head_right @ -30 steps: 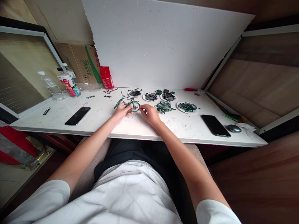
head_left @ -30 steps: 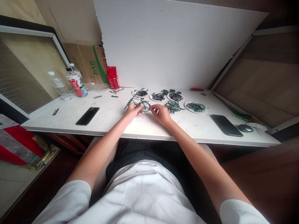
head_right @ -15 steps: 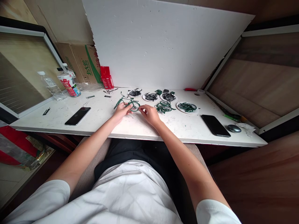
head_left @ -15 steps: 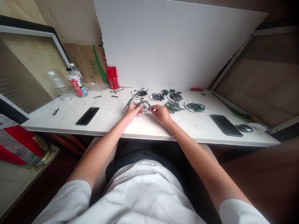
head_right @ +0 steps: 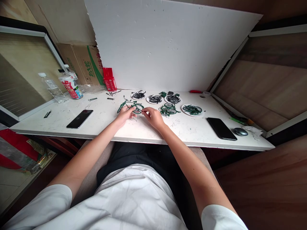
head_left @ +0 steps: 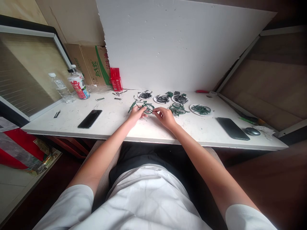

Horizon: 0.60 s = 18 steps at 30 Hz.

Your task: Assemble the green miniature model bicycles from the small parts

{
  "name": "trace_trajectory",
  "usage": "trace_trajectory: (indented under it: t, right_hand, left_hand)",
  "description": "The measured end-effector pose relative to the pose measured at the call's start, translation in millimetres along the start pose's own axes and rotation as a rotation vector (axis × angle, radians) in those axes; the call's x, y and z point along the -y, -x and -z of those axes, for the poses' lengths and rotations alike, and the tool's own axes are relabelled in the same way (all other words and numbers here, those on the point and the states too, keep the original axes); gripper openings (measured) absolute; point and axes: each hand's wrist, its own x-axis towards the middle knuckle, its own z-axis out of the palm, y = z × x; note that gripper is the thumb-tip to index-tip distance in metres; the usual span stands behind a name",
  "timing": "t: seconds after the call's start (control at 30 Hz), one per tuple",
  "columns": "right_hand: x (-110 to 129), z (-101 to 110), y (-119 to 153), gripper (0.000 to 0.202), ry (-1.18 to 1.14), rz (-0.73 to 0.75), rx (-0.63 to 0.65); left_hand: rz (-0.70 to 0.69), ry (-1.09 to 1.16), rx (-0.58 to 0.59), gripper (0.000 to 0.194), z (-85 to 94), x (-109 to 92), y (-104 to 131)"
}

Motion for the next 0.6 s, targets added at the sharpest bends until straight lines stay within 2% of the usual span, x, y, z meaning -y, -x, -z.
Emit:
trace_trajectory:
  t: [0.23,0.6]
  right_hand:
    - [-0.7,1.0,0.7,0.035,0.006,-0.056,-0.032]
    - [3.4,0.5,-0.3,0.029,0.073,-0.032,0.013]
  left_hand:
    - [0.069,0.144,0.047,0.028,1.4,-5.6,1.6]
    - [0.073,0.168,0.102,0.029,0.9,-7.1,4.1]
